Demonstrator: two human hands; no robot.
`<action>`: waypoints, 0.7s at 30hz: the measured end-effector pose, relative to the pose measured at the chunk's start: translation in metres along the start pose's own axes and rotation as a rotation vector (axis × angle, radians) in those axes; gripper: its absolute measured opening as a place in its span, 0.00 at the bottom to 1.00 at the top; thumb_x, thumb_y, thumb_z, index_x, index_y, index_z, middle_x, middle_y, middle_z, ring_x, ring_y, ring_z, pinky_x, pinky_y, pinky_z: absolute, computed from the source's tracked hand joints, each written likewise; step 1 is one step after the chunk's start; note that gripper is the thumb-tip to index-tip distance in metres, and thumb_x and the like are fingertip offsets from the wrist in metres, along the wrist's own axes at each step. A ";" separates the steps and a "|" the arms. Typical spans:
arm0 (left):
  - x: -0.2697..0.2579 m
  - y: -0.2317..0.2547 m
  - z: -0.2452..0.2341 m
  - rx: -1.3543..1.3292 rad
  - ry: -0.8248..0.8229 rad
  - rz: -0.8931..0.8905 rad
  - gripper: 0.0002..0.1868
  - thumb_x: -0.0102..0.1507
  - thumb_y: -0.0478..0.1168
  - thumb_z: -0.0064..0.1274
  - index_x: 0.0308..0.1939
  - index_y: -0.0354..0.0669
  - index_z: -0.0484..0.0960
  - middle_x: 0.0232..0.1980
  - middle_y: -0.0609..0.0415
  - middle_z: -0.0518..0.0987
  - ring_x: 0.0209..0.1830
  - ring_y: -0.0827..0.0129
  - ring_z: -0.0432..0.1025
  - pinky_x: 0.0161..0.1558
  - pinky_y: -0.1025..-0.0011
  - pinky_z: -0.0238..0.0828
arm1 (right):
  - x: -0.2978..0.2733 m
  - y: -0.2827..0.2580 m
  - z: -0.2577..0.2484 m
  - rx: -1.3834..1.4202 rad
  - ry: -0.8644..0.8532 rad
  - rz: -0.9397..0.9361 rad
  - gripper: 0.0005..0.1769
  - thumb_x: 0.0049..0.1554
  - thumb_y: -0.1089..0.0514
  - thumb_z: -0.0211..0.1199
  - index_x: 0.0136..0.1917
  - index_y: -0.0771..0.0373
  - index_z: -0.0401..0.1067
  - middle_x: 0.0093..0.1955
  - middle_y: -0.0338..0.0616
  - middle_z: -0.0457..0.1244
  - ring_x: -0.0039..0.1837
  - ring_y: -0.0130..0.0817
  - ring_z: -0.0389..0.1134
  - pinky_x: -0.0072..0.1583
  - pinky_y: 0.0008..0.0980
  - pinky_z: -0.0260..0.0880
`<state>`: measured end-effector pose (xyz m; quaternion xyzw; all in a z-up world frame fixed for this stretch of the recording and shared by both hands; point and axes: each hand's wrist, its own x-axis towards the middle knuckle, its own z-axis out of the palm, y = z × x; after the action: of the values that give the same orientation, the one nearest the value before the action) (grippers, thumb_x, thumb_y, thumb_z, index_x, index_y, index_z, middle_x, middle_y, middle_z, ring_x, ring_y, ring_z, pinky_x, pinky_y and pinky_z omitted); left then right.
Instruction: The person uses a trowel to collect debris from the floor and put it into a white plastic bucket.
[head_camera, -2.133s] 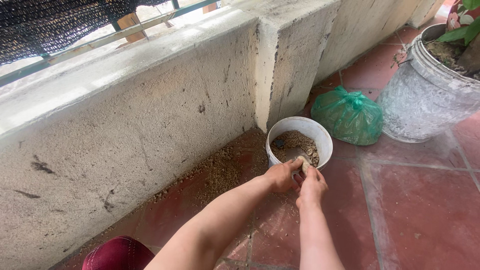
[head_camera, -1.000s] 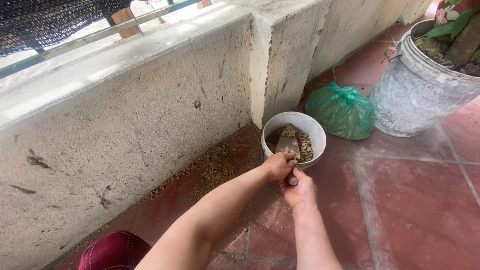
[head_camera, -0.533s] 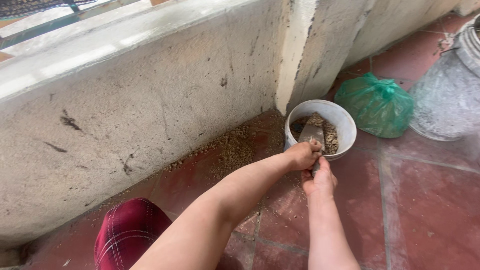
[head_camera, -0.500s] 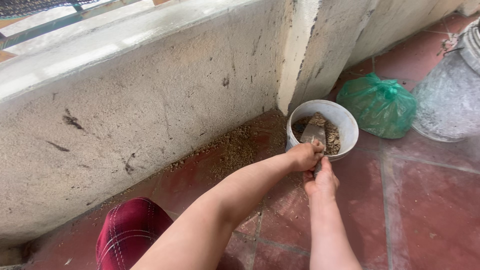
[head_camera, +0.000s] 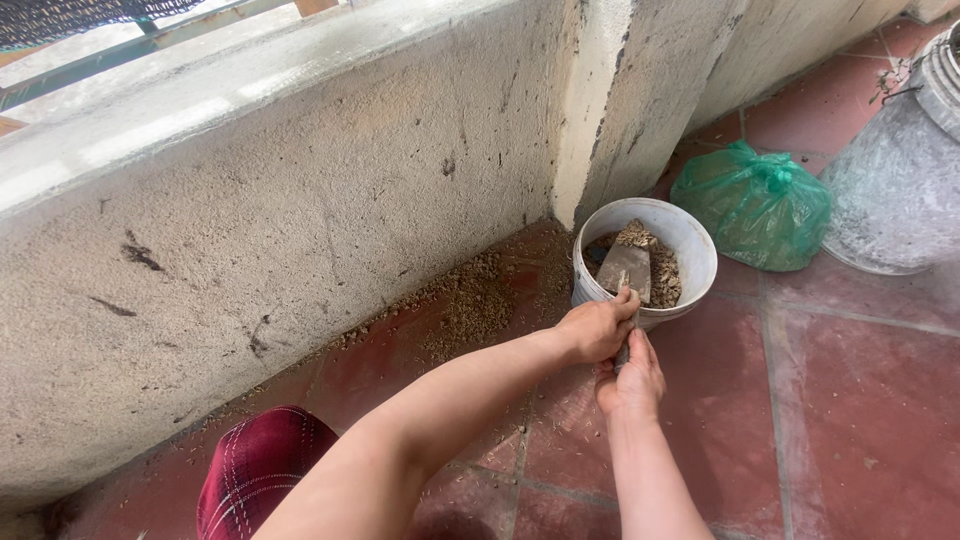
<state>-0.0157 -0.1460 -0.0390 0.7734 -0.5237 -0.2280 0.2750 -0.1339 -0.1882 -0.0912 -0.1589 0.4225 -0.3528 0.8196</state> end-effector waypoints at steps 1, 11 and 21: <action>-0.003 0.002 -0.002 0.000 0.001 0.001 0.34 0.73 0.47 0.47 0.84 0.46 0.63 0.89 0.43 0.56 0.76 0.44 0.70 0.75 0.55 0.66 | -0.001 0.001 -0.001 -0.007 -0.008 -0.009 0.13 0.70 0.53 0.63 0.67 0.52 0.77 0.57 0.33 0.73 0.49 0.26 0.69 0.44 0.28 0.66; -0.032 0.033 -0.031 -0.082 0.101 0.068 0.37 0.72 0.45 0.47 0.86 0.46 0.60 0.88 0.41 0.59 0.68 0.40 0.75 0.70 0.53 0.72 | -0.033 -0.012 0.010 -0.044 -0.186 -0.115 0.19 0.72 0.53 0.61 0.74 0.54 0.76 0.60 0.34 0.73 0.50 0.25 0.70 0.44 0.26 0.68; -0.102 0.032 -0.076 -0.074 0.307 -0.016 0.32 0.74 0.41 0.46 0.83 0.40 0.64 0.88 0.37 0.59 0.66 0.39 0.78 0.65 0.50 0.75 | -0.106 0.004 0.058 -0.186 -0.276 0.017 0.23 0.70 0.52 0.58 0.76 0.56 0.72 0.73 0.40 0.69 0.67 0.33 0.73 0.63 0.33 0.78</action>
<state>-0.0246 -0.0461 0.0453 0.7925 -0.4607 -0.1286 0.3784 -0.1273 -0.1123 0.0026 -0.2774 0.3379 -0.2800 0.8547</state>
